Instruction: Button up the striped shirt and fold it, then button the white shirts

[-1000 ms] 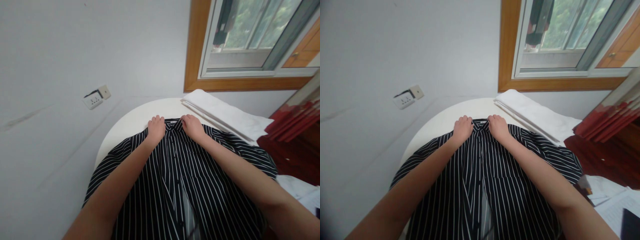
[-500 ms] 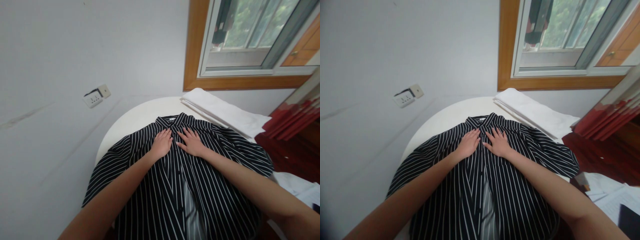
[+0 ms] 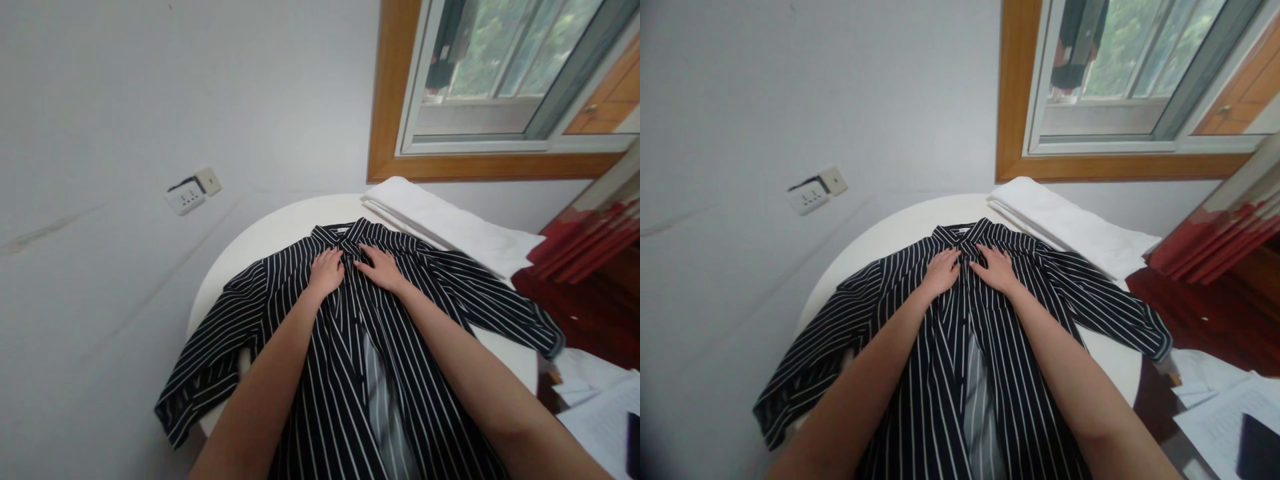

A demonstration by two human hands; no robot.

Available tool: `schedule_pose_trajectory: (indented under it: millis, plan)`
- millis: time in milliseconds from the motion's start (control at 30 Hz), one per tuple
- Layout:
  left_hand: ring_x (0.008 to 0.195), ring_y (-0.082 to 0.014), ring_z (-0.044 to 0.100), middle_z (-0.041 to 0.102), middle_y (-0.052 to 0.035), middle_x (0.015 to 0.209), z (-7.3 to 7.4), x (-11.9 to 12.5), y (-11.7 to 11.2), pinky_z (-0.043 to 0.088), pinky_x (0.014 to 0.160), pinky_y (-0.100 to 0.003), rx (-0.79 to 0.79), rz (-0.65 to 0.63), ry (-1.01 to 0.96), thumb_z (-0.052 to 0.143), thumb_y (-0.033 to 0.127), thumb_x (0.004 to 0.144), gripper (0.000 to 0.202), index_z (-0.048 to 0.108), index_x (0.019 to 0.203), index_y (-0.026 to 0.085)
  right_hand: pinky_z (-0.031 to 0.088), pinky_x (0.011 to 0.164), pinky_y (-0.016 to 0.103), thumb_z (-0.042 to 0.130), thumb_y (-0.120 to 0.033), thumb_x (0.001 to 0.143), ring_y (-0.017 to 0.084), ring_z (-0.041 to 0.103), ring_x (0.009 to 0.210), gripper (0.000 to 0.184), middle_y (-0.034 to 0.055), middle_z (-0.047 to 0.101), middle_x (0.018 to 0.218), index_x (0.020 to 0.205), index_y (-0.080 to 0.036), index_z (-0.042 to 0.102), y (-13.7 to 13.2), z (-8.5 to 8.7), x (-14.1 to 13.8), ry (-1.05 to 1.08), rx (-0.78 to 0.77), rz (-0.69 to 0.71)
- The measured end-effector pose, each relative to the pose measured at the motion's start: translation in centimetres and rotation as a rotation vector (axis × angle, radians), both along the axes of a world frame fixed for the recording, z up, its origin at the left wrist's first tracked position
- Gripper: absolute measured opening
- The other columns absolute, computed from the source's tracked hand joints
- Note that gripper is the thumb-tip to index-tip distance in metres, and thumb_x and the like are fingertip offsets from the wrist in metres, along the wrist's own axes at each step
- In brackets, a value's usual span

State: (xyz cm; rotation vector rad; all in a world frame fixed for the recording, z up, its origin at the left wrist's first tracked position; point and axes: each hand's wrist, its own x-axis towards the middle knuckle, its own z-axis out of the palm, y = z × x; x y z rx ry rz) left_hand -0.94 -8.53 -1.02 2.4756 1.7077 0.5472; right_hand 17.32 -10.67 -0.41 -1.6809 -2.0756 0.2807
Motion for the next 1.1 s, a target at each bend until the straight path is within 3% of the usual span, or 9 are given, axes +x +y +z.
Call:
schedule_pose_trajectory:
  millis: [167,300,567,733,867,1000,1100]
  plan:
    - [0.117,-0.0253,0.048,0.059,-0.0091,0.119,1.1,0.7,-1.5,0.038,0.102,-0.041,0.184,0.008,-0.057,0.051,0.021,0.085,0.029,0.060,0.113,0.018,0.032,0.103,0.045,0.050,-0.035,0.088,0.025,0.051,0.118,0.034,0.0072,0.062,0.122,0.118,-0.021,0.060,-0.4,0.6,-0.3,0.085,0.154,-0.024]
    - [0.103,-0.0245,0.052,0.059,-0.0086,0.100,1.5,1.2,-1.7,0.044,0.093,-0.038,0.178,0.054,-0.089,0.055,0.021,0.083,0.016,0.061,0.097,0.017,0.041,0.093,0.036,0.049,-0.028,0.088,0.021,0.057,0.099,0.024,0.0088,0.065,0.101,0.101,-0.017,0.066,-0.1,1.0,-1.6,0.126,0.281,0.013]
    - [0.098,-0.0215,0.054,0.059,-0.0092,0.096,0.6,1.2,-1.1,0.044,0.093,-0.034,0.165,0.073,-0.188,0.050,0.018,0.085,0.015,0.062,0.094,0.014,0.045,0.077,0.029,0.057,-0.023,0.080,0.017,0.056,0.078,0.014,0.0067,0.059,0.085,0.088,-0.014,0.065,0.7,-0.2,-2.3,0.169,0.209,-0.084]
    - [0.095,-0.0211,0.054,0.058,-0.0085,0.092,0.9,1.1,-1.2,0.044,0.091,-0.034,0.170,0.072,-0.150,0.046,0.022,0.089,0.018,0.063,0.088,0.016,0.045,0.075,0.027,0.056,-0.019,0.078,0.016,0.056,0.075,0.013,0.0049,0.059,0.078,0.075,-0.015,0.068,0.7,-0.1,-1.7,0.247,0.167,-0.050]
    - [0.095,-0.0227,0.054,0.057,-0.0074,0.095,1.1,1.3,-1.3,0.044,0.087,-0.035,0.158,0.090,-0.087,0.055,0.031,0.087,0.016,0.062,0.091,0.018,0.044,0.073,0.027,0.056,-0.019,0.079,0.015,0.056,0.075,0.015,0.0042,0.061,0.077,0.076,-0.016,0.070,1.0,-0.1,-1.3,0.349,0.161,-0.001]
    - [0.097,-0.0231,0.053,0.057,-0.0069,0.096,1.2,1.4,-1.3,0.044,0.086,-0.035,0.139,0.105,-0.052,0.057,0.030,0.086,0.013,0.061,0.092,0.019,0.045,0.074,0.028,0.056,-0.021,0.079,0.015,0.057,0.075,0.016,0.0044,0.064,0.078,0.078,-0.016,0.071,1.5,-0.1,-1.3,0.487,0.199,0.002]
    - [0.096,-0.0232,0.054,0.056,-0.0071,0.097,1.1,1.5,-1.3,0.044,0.084,-0.035,0.130,0.111,-0.046,0.056,0.028,0.086,0.013,0.061,0.093,0.019,0.046,0.069,0.027,0.056,-0.021,0.078,0.014,0.058,0.069,0.017,0.0038,0.066,0.079,0.084,-0.015,0.071,1.6,-0.4,-1.9,0.632,0.112,0.009]
